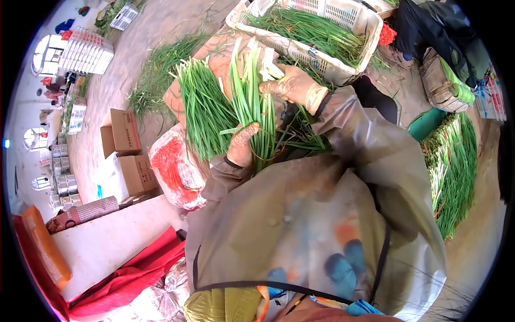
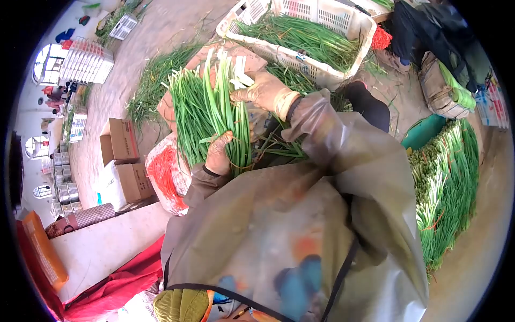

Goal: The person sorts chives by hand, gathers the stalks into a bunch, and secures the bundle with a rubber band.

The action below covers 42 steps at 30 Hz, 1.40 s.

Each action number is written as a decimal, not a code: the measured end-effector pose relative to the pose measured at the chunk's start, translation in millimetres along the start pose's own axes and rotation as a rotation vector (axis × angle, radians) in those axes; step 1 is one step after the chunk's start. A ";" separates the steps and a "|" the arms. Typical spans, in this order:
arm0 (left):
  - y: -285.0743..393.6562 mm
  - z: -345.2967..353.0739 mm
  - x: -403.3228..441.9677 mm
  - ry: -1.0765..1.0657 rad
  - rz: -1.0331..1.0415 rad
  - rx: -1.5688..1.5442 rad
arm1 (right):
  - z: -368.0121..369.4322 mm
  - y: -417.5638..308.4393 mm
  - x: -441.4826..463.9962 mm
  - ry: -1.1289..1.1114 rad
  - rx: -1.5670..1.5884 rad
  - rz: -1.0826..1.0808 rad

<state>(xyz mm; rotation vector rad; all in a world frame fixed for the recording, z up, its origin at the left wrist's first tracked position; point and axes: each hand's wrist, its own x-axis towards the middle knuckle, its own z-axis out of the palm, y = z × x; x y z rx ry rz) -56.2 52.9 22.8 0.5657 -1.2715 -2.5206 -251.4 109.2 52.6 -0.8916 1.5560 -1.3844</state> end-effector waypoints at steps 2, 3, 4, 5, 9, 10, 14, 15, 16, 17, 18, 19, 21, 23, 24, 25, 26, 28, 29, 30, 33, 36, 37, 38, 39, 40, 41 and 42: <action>6.2 3.9 -2.3 0.020 0.039 0.053 | 0.3 3.4 -3.4 -0.024 0.125 -0.012; 8.8 9.7 -4.3 0.042 0.032 0.009 | -2.8 3.6 -8.7 -0.026 0.177 0.046; 9.9 13.1 -4.8 0.060 0.025 -0.037 | -1.6 3.6 -11.8 0.007 0.203 0.038; 2.3 6.0 -3.1 0.136 0.051 -0.024 | -4.8 5.5 -13.3 0.019 0.198 0.045; -3.7 -4.9 -2.8 0.154 0.005 -0.218 | -19.2 16.1 -15.7 0.096 0.162 0.094; 2.5 2.2 -3.7 0.110 0.033 -0.181 | -21.9 12.9 -17.4 0.110 0.137 0.108; 3.3 2.0 -3.7 0.109 -0.030 -0.151 | -19.0 -8.5 -18.5 0.017 0.172 0.166; 1.0 -0.3 -3.4 0.146 -0.073 -0.136 | -12.2 5.2 -5.6 0.052 0.054 0.080; -2.6 -3.1 -2.2 0.143 -0.075 -0.133 | -9.8 2.5 -2.4 0.079 -0.044 0.149; -6.4 -6.2 0.0 0.098 -0.100 -0.109 | -8.6 -1.0 -0.6 0.069 -0.051 0.112; -8.3 -7.9 1.7 0.055 -0.123 -0.087 | -7.8 -5.4 0.3 0.056 -0.058 0.075; -2.6 -1.6 1.6 0.021 -0.084 -0.047 | -7.6 -4.5 0.8 0.057 -0.020 0.077; 0.5 -24.5 8.5 -0.030 -0.059 0.050 | -7.8 -3.8 3.4 0.040 -0.099 0.069; 16.8 -11.6 17.2 -0.128 0.042 0.185 | -2.3 -12.9 -4.3 0.046 -0.206 0.067; 14.9 -35.8 28.5 -0.154 0.088 0.393 | 0.8 -9.3 -3.5 0.040 -0.207 0.067; 19.4 -23.5 37.8 -0.142 0.064 0.310 | 3.9 -2.1 -1.1 0.037 -0.183 -0.010; 26.6 -3.6 43.7 -0.133 0.040 0.226 | 5.4 4.5 1.2 0.038 -0.160 -0.087; 38.2 10.4 46.5 -0.075 -0.018 0.132 | 1.1 -10.7 -8.3 0.103 -0.013 0.026; 35.9 6.9 48.2 -0.004 0.030 0.138 | -3.6 -14.5 -11.6 0.141 0.096 0.078; 32.6 2.6 49.7 0.069 0.078 0.142 | -10.3 -15.2 -14.7 0.176 0.203 0.129; 27.2 2.7 43.5 0.107 0.166 0.177 | -27.2 3.9 -6.2 0.322 0.352 0.204; 22.3 3.6 30.8 0.032 0.169 0.312 | -41.6 9.3 2.3 0.321 0.303 0.182; 18.8 -1.5 26.8 -0.011 0.158 0.312 | -48.0 4.2 2.4 0.363 0.257 0.138; 17.6 -4.4 20.4 -0.055 0.149 0.313 | -55.8 -2.0 2.3 0.405 0.211 0.093; 20.9 -8.7 8.9 -0.096 0.094 0.269 | -70.6 -2.3 6.9 0.476 0.203 0.110; 25.9 -7.9 -2.3 -0.096 0.076 0.238 | -88.8 0.1 9.4 0.529 0.250 0.081; 23.9 -29.9 -9.3 -0.167 0.060 0.222 | -107.1 0.2 9.1 0.584 0.278 0.070; 22.4 -52.8 -15.2 -0.239 0.044 0.206 | -126.7 0.3 7.9 0.641 0.306 0.058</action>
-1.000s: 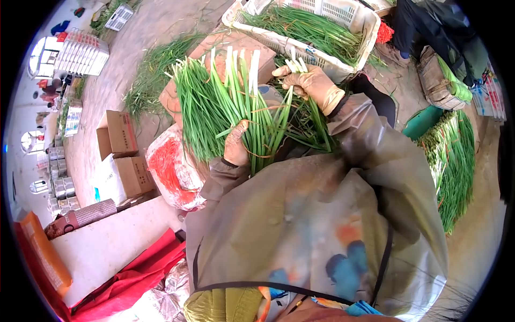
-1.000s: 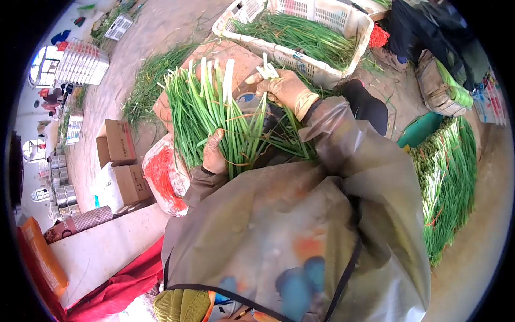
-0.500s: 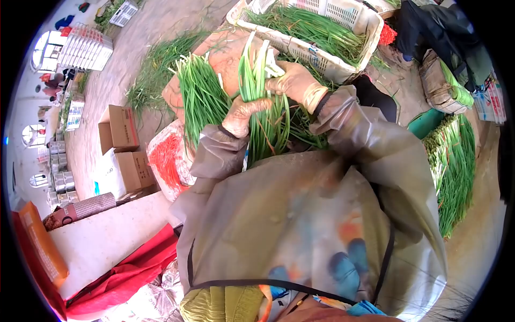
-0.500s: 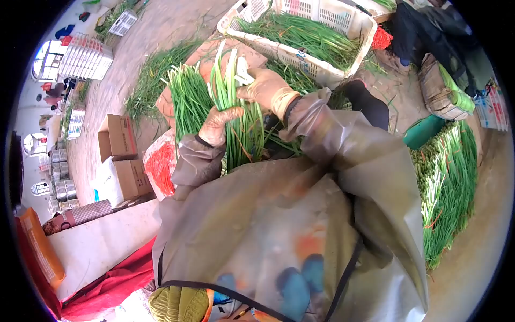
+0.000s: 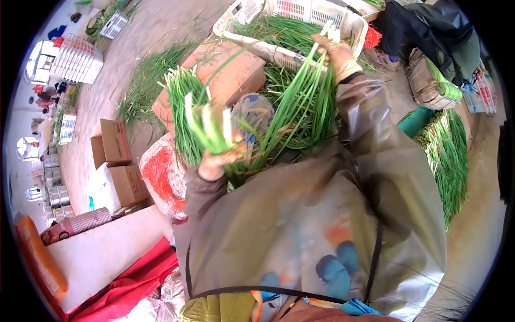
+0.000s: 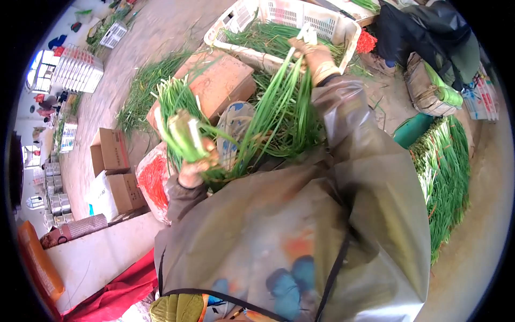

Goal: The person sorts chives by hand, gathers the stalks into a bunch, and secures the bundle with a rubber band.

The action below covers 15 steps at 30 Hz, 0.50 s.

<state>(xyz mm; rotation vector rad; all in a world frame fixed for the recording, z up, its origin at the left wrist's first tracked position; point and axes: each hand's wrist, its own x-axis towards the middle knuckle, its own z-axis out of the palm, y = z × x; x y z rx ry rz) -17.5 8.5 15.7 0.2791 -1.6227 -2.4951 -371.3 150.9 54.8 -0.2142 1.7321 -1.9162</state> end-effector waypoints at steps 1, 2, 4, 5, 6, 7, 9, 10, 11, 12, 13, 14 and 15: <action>4.1 -1.2 -11.1 0.045 0.046 -0.036 | -19.1 -0.5 16.2 0.064 -0.034 -0.078; 6.9 -1.7 -20.8 0.092 0.091 -0.073 | -32.2 -5.0 21.9 0.127 -0.070 -0.155; -1.9 -19.4 -32.0 0.198 0.193 -0.154 | -60.3 -9.1 32.0 0.259 -0.147 -0.247; -0.2 -18.0 -34.8 0.269 0.163 -0.270 | -68.7 -12.8 30.3 0.233 -0.133 -0.244; -0.5 -16.4 -29.0 0.369 0.222 -0.231 | -72.3 -14.8 28.9 0.200 -0.118 -0.239; 7.8 -6.8 -23.1 0.379 0.144 -0.328 | -66.9 -28.0 12.6 0.060 -0.037 -0.200; 12.3 0.0 -8.4 0.335 0.051 -0.463 | -53.5 -39.3 -9.3 -0.214 0.043 -0.302; 7.5 -4.6 1.4 0.272 0.035 -0.503 | -42.1 -46.7 -23.7 -0.236 -0.039 -0.269; 2.9 -9.2 10.7 0.237 -0.025 -0.527 | -36.0 -42.0 -23.4 -0.253 -0.138 -0.304; 0.0 -10.9 19.0 0.195 -0.088 -0.550 | -31.8 -38.0 -23.8 -0.263 -0.236 -0.342; 3.5 -4.4 28.0 0.190 -0.066 -0.510 | -17.1 -37.5 -36.9 -0.341 -0.086 -0.325; 7.2 4.2 36.0 0.179 -0.044 -0.472 | -14.4 -33.6 -41.7 -0.442 -0.017 -0.112; 6.6 9.4 40.4 0.229 -0.029 -0.444 | -4.1 -26.7 -49.6 -0.439 -0.036 -0.014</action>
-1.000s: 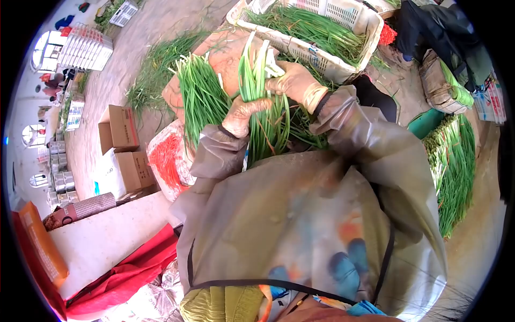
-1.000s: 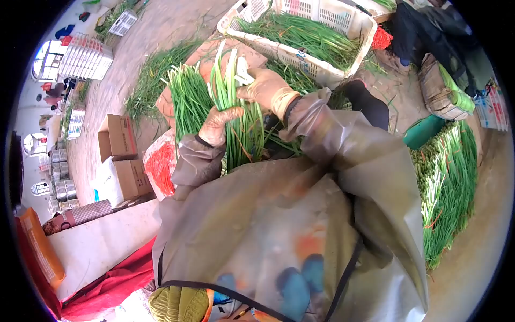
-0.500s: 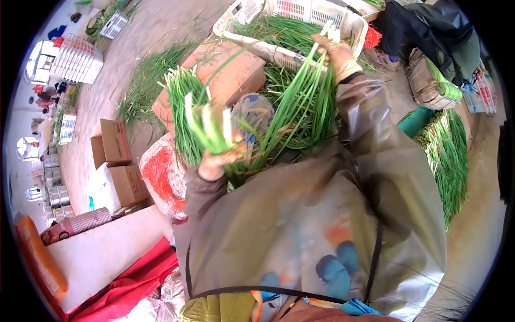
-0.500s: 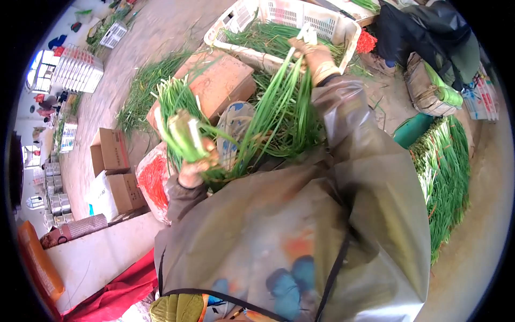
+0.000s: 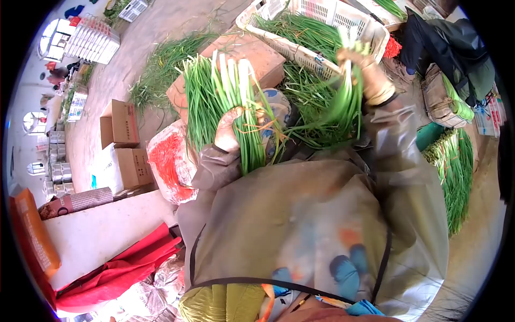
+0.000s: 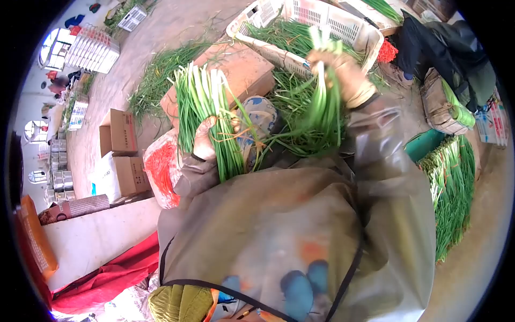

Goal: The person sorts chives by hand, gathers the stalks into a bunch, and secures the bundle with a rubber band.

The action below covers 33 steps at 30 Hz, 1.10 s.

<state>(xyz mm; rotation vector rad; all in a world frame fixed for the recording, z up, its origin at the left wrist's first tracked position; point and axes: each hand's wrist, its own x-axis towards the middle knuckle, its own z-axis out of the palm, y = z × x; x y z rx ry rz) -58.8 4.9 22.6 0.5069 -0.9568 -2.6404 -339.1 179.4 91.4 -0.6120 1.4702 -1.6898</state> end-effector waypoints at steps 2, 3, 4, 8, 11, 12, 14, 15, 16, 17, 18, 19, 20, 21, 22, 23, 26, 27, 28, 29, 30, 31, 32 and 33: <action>-0.5 10.5 5.5 -0.020 -0.041 0.036 | 35.9 14.0 -10.6 -0.079 0.012 0.071; -2.8 14.7 7.3 -0.009 -0.077 0.019 | 50.3 22.0 -15.5 -0.162 0.023 0.041; -3.5 22.7 6.5 -0.065 -0.115 -0.004 | 64.3 28.8 -15.4 -0.181 0.002 0.043; -13.9 31.8 6.9 -0.017 -0.144 0.040 | 92.3 52.0 -4.8 -0.427 0.102 0.157; -14.4 29.2 4.5 0.033 -0.149 0.024 | 89.3 52.8 3.6 -0.252 -0.353 0.005; -13.3 28.4 2.8 0.012 -0.171 -0.040 | 87.2 54.9 6.1 -0.253 -0.354 0.007; -20.5 23.3 3.2 -0.033 -0.052 0.178 | 82.6 62.4 11.5 -0.193 -0.274 0.052; -25.8 19.5 3.9 -0.079 0.070 0.397 | 80.8 65.5 12.2 -0.188 -0.276 0.052; -30.6 17.4 1.9 -0.013 0.077 0.502 | 80.1 66.9 11.6 -0.191 -0.224 0.042; -33.2 21.1 0.7 -0.019 0.022 0.461 | 79.9 67.7 10.7 -0.195 -0.170 0.032; -38.0 18.4 2.0 0.028 0.072 0.489 | 78.1 66.4 9.2 -0.213 -0.083 0.115; -40.8 16.3 3.0 0.077 0.124 0.516 | 76.4 62.7 6.6 -0.204 -0.053 0.083; -37.3 13.3 1.3 0.107 0.058 0.429 | 69.0 59.0 4.5 -0.193 0.058 0.134; -30.8 9.3 -2.6 0.141 -0.005 0.339 | 61.7 54.2 2.1 -0.185 0.170 0.187; -33.7 -7.9 -1.4 0.217 -0.009 0.260 | 60.6 43.0 -4.8 -0.134 0.217 0.151; -28.2 -6.1 -5.3 0.228 -0.025 0.123 | 43.7 44.0 -2.9 -0.143 0.156 0.251; -20.3 -7.4 -8.1 0.269 -0.036 0.036 | 16.2 70.7 20.4 0.102 -0.408 0.108; -20.1 -4.7 -9.2 0.269 -0.039 0.039 | 9.5 69.9 22.1 0.187 -0.594 0.067; -19.8 -1.1 -8.8 0.273 -0.061 0.008 | 8.4 70.3 26.1 0.305 -0.542 0.010; -20.1 1.3 -7.1 0.276 -0.080 -0.026 | 6.0 70.1 25.4 0.412 -0.574 -0.104; -21.8 -3.1 -5.4 0.251 -0.068 0.037 | 6.7 71.7 22.7 0.380 -0.425 -0.170; -23.6 -3.3 -4.4 0.250 -0.072 0.036 | 18.2 66.2 15.8 0.348 -0.274 -0.229; -25.7 -2.8 -3.3 0.211 -0.054 0.106 | 32.4 64.0 13.1 0.316 -0.254 -0.221; -27.1 -1.8 -2.0 0.167 -0.036 0.177 | 45.4 80.3 17.7 0.308 -0.359 -0.307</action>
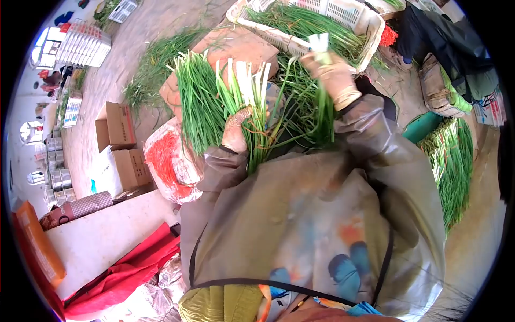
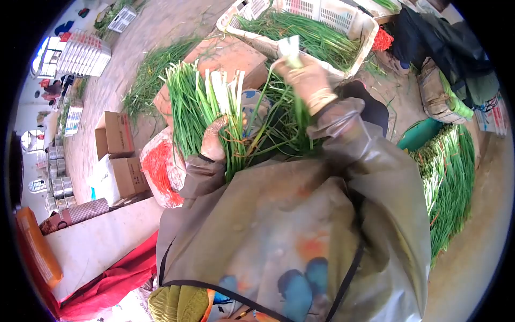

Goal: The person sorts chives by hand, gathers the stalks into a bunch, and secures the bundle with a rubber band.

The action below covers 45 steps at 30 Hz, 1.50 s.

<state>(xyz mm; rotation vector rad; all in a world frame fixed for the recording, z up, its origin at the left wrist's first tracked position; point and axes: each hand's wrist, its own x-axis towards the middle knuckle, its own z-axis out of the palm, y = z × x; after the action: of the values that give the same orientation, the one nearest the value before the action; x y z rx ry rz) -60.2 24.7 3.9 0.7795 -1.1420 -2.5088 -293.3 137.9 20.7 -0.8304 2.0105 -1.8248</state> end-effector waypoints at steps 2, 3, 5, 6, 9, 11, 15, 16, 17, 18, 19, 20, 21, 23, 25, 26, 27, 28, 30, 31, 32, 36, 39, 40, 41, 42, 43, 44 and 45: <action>-1.0 14.3 -0.1 0.003 -0.010 0.010 | 21.5 -13.9 -17.4 -0.419 0.040 0.227; -1.3 20.2 0.2 -0.021 0.002 0.014 | 26.1 -37.4 -27.6 -0.575 0.114 0.309; 2.9 31.1 -1.7 -0.024 0.065 0.077 | 36.0 -31.0 -27.9 -0.613 0.144 0.297; 4.8 33.2 -3.4 -0.017 0.066 0.078 | 34.4 -29.5 -27.2 -0.585 0.054 0.300; 8.5 30.9 -6.9 0.081 0.084 -0.004 | 35.8 -9.7 -24.0 -0.574 0.042 0.326; 6.4 25.1 -2.2 0.047 0.145 0.084 | 36.2 -14.5 -24.1 -0.594 -0.044 0.299; 2.4 37.9 8.5 -0.119 0.233 0.233 | 37.7 -17.4 -24.1 -0.692 -0.049 0.171; 6.9 47.2 6.3 -0.163 0.251 0.236 | 36.5 -19.2 -23.4 -0.717 -0.018 0.166; 2.6 37.2 10.3 -0.163 0.249 0.235 | 33.1 -17.3 -20.6 -0.748 -0.076 0.163; -5.8 19.3 18.2 -0.093 0.209 0.232 | 28.5 -14.9 -18.0 -0.780 -0.133 0.159; -6.7 14.2 20.6 -0.022 0.168 0.227 | 25.5 -19.1 -17.0 -0.812 -0.191 0.182; -8.8 10.8 21.5 -0.020 0.165 0.224 | 23.3 -20.5 -17.6 -0.814 -0.192 0.185; -10.3 8.6 22.6 -0.038 0.198 0.212 | 20.7 -21.0 -18.1 -0.825 -0.166 0.110; -9.2 11.6 21.1 -0.054 0.219 0.173 | 22.2 -15.5 -18.3 -0.841 -0.102 0.091; -6.3 15.3 18.7 -0.043 0.210 0.191 | 23.6 -15.5 -19.3 -0.863 -0.015 0.196; -5.4 15.5 17.9 -0.033 0.203 0.210 | 24.8 -17.8 -19.5 -0.882 0.071 0.297; -5.5 14.4 18.1 -0.041 0.192 0.224 | 25.5 -21.2 -21.6 -0.867 0.064 0.286; -7.9 18.0 19.5 -0.053 0.207 0.221 | 29.2 -19.3 -23.4 -0.870 0.065 0.292; -10.2 14.3 24.3 -0.067 0.214 0.193 | 34.8 -13.9 -25.7 -0.720 -0.110 0.034; -10.4 14.8 25.7 -0.067 0.214 0.193 | 34.6 -14.4 -25.8 -0.719 -0.110 0.033; -11.6 16.2 27.7 -0.046 0.265 0.209 | 33.1 -14.8 -25.9 -0.724 -0.166 0.047; -13.5 17.6 25.2 -0.008 0.309 0.230 | 28.9 -22.2 -25.0 -0.751 -0.298 0.088; -8.7 27.4 19.8 0.000 0.288 0.261 | 29.1 -7.7 -23.5 -0.782 -0.323 0.069; -9.3 27.3 19.8 -0.001 0.287 0.261 | 29.8 -6.1 -23.0 -0.798 -0.334 0.040; -10.5 26.2 19.9 0.002 0.287 0.271 | 29.2 -4.8 -23.2 -0.798 -0.334 0.040; -11.6 24.5 19.9 0.005 0.288 0.280 | 28.9 -4.3 -23.9 -0.813 -0.345 0.060; -13.4 22.1 20.4 0.005 0.289 0.280 | 28.7 -6.4 -24.6 -0.828 -0.356 0.079; -15.4 18.9 21.0 0.007 0.275 0.268 | 27.9 -9.1 -25.0 -0.828 -0.356 0.079; -16.2 16.9 20.8 0.010 0.261 0.257 | 26.6 -12.8 -25.7 -0.841 -0.265 0.218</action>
<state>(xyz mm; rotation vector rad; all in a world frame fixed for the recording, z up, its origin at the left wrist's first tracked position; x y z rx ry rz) -87.3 36.2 -6.7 0.6534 -1.4777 -2.1709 -255.0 131.6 25.2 -1.1466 1.6807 -0.8606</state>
